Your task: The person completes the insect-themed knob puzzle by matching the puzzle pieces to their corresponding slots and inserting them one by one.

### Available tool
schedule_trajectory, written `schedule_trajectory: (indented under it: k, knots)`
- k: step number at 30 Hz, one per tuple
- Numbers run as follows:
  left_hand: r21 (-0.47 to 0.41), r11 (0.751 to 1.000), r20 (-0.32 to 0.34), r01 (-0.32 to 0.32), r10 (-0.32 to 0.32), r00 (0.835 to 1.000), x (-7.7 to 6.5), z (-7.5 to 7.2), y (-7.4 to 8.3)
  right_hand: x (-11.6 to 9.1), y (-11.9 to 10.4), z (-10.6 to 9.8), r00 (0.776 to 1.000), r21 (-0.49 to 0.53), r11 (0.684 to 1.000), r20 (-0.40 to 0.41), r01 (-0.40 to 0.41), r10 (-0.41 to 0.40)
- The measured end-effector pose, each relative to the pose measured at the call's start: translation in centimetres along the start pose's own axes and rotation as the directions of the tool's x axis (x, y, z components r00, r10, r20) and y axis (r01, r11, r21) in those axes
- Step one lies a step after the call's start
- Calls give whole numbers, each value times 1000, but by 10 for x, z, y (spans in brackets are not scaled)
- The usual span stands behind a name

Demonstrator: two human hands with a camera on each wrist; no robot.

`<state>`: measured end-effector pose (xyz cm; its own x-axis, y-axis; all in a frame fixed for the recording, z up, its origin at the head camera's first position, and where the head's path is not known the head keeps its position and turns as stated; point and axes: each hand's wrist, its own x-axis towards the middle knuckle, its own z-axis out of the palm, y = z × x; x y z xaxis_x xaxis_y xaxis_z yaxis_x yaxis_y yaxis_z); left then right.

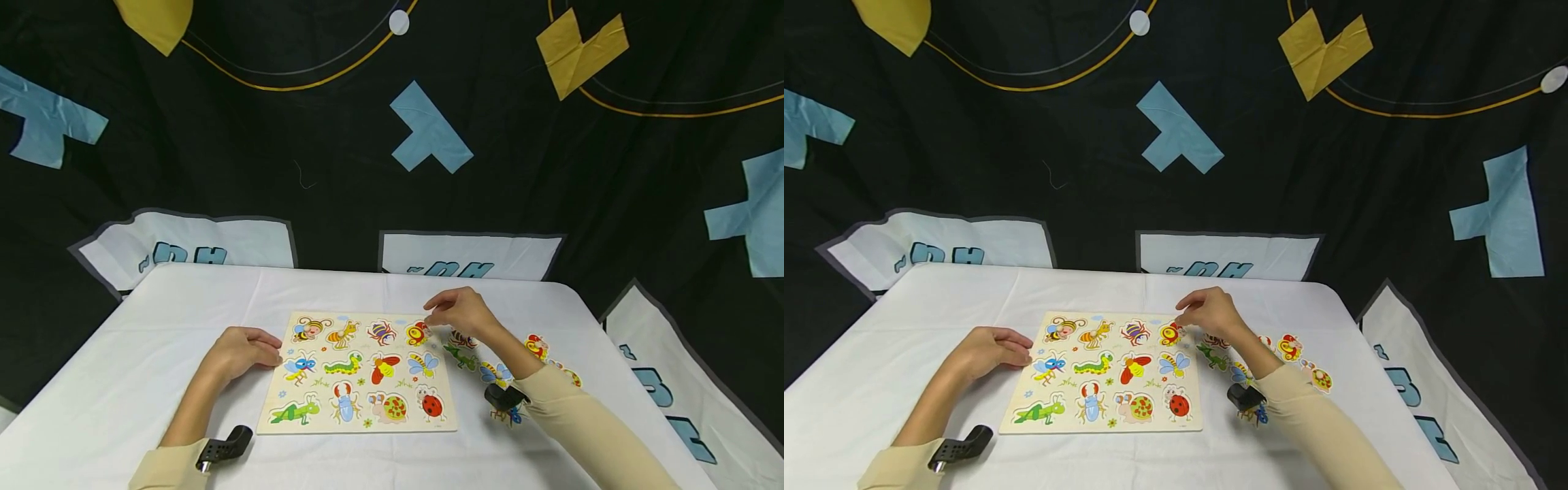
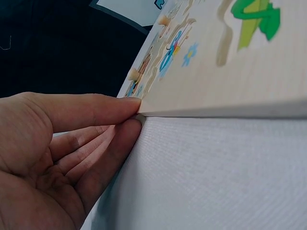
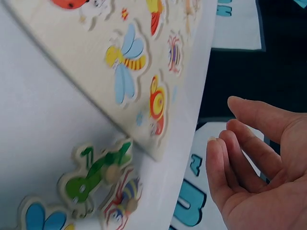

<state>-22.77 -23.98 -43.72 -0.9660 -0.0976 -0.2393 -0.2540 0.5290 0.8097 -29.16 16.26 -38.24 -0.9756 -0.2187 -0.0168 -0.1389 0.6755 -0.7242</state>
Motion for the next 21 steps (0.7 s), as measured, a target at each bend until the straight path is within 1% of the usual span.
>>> schedule_trajectory:
  k: [8, 13, 21]
  knots:
    - [-5, 1000, -2, -6, 6, 1000, 0, 0, -1, -2, 19, -11, 998, 6, 998, -18, -56, 56]
    - [-9, 1000, -3, -3, 3, 1000, -1, 1, 0, -5, 30, -14, 993, -7, 994, -41, -114, 113]
    - [-10, 1000, -5, -2, 2, 1000, 0, 1, -1, -8, 48, -18, 988, 50, 989, -58, -141, 144]
